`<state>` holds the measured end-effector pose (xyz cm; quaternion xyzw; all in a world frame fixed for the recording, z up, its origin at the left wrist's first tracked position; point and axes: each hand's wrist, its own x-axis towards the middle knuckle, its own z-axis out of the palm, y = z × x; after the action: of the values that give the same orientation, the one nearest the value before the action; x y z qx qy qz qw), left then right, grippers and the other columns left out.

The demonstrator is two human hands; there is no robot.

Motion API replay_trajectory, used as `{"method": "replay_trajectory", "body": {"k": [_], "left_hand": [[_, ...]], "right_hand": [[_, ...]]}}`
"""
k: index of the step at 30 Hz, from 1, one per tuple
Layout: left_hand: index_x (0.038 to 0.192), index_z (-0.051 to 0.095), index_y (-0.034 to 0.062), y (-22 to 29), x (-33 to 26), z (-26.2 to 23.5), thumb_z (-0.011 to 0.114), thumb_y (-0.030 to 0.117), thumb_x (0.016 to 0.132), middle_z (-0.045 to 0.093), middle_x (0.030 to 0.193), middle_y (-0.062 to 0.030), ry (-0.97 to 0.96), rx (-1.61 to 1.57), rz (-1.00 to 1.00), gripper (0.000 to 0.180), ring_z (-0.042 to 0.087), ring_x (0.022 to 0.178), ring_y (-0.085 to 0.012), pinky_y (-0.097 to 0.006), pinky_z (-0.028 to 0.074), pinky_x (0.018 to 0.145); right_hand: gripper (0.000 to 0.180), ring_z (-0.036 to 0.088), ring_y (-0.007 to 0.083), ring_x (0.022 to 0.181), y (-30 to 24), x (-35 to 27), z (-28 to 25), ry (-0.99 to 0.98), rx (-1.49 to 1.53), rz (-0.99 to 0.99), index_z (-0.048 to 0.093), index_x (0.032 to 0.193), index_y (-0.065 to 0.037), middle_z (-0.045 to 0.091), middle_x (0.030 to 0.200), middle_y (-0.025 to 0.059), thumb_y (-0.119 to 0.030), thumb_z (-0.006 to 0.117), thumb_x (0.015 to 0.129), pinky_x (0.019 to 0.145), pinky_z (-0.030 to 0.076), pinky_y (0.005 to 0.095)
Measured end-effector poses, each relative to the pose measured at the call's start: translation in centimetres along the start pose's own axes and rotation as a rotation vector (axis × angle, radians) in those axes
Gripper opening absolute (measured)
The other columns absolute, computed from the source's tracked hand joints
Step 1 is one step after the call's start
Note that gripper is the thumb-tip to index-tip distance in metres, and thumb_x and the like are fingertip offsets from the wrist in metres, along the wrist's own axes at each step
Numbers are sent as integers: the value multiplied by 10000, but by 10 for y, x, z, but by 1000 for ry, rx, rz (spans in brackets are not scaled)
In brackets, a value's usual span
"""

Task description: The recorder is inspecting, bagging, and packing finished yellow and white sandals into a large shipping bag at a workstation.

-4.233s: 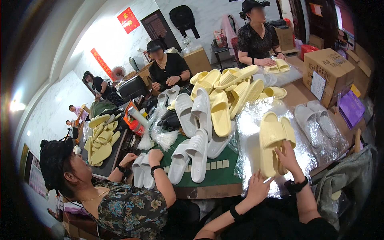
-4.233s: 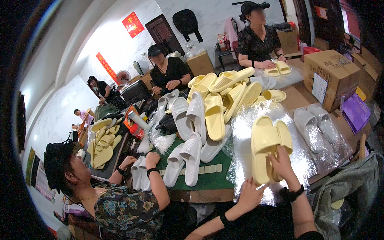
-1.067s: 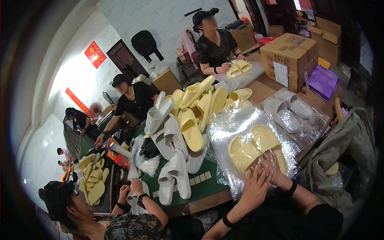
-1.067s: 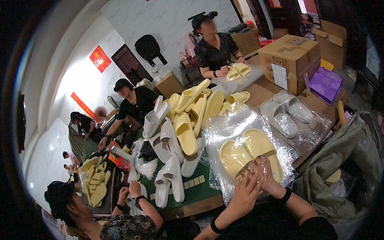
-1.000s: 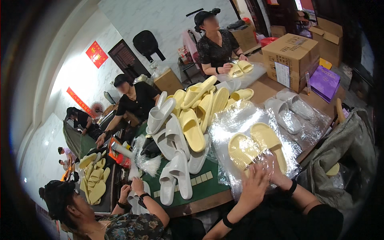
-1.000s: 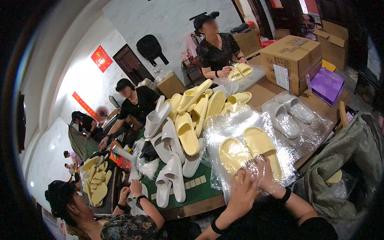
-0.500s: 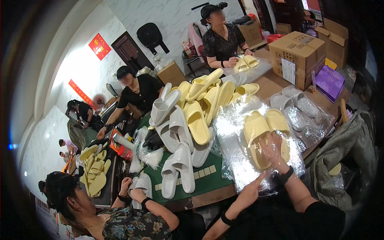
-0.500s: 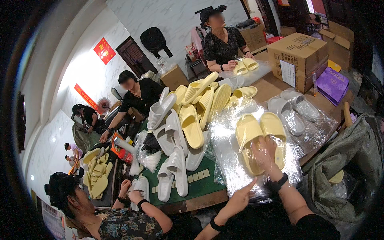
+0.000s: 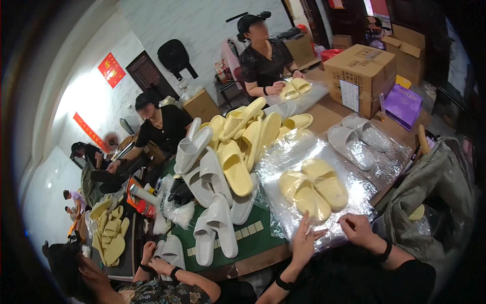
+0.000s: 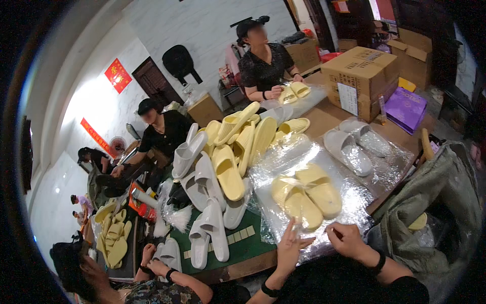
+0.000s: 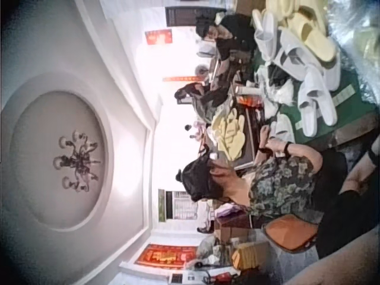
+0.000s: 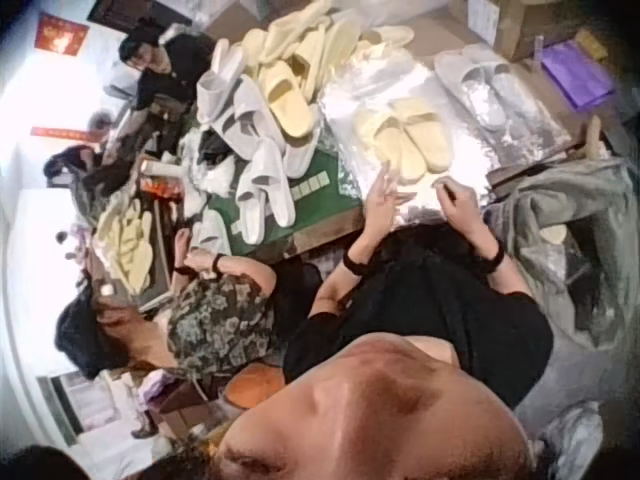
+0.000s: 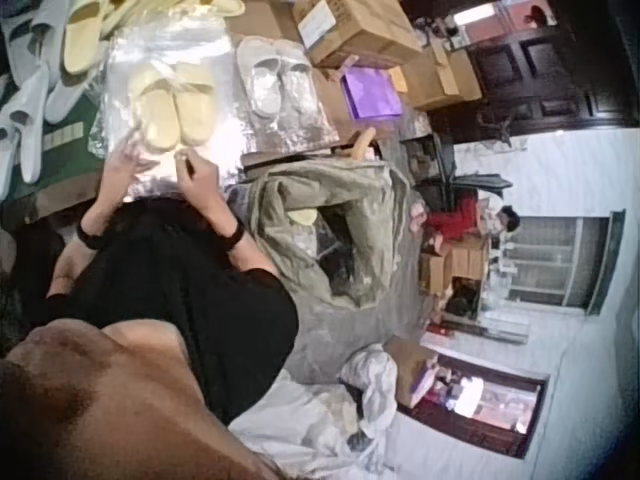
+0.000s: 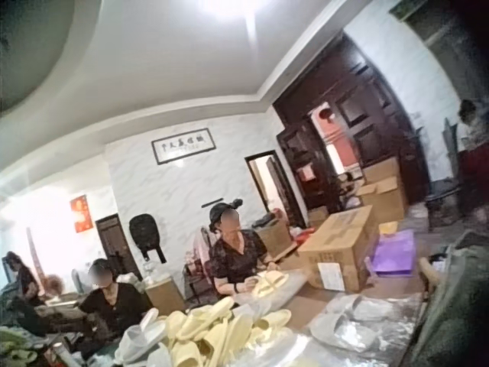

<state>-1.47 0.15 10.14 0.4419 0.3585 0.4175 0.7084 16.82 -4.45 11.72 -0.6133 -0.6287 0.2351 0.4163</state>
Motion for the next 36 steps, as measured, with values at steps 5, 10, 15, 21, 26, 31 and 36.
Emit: {"method": "replay_trajectory", "body": {"k": [5, 10, 15, 21, 26, 31, 36], "left_hand": [[1402, 159, -25, 10, 12, 15, 343, -12, 940, 294, 1407, -181, -64, -63, 42, 498, 536, 1093, -329, -362, 470, 931], [1395, 177, -34, 42, 0, 51, 353, -20, 934, 223, 1444, -174, -56, -227, -38, 494, 517, 1119, -321, -363, 441, 968], [1398, 180, -29, 41, -17, 47, 341, 18, 952, 254, 1430, -169, -220, -124, -154, 475, 519, 1127, -289, -350, 426, 977], [1423, 130, 18, 26, -29, 49, 342, 77, 970, 241, 1432, -150, -543, -77, -334, 504, 506, 1148, -278, -331, 418, 974], [1439, 54, 53, 33, -32, 45, 354, 72, 965, 189, 1455, -161, -653, 99, -267, 561, 518, 1129, -264, -319, 425, 951], [1434, 59, 34, 27, -24, 46, 484, 89, 915, 247, 1429, -214, -356, 329, 70, 673, 484, 1143, -258, -323, 395, 931], [1319, 413, 79, -15, 17, 14, 526, 361, 875, 355, 1343, -250, 126, 1657, 428, 538, 325, 1238, -417, -507, 211, 1022]], "right_hand": [[377, 599, 114, 796, 4, -3, -14, -1218, 529, 457, 596, 1052, -18, 629, 927, 38, -328, 397, 971, 722, 471, 263], [585, 514, 284, 1125, 49, -16, 16, -807, 1230, 413, 233, 1384, -69, 397, 1340, 151, -471, 259, 961, 962, 424, 400], [545, 516, 289, 1122, 10, 20, -16, -205, 1786, 540, 294, 1349, -66, 448, 1298, 151, -448, 299, 961, 934, 454, 424], [408, 573, 230, 1036, 55, 33, 18, -3, 1586, 576, 397, 1267, -17, 527, 1198, 147, -198, 489, 913, 879, 494, 367], [416, 597, 223, 979, 35, 56, 1, 113, 1452, 538, 396, 1255, -8, 558, 1128, 139, -65, 522, 863, 810, 529, 359], [418, 607, 214, 951, 22, 115, -50, 347, 1333, 363, 422, 1234, 0, 575, 1101, 129, -142, 551, 862, 784, 537, 351], [441, 568, 260, 1026, 57, 168, -109, 345, 1537, 245, 404, 1242, 13, 549, 1139, 160, -201, 525, 877, 885, 487, 420]]}}
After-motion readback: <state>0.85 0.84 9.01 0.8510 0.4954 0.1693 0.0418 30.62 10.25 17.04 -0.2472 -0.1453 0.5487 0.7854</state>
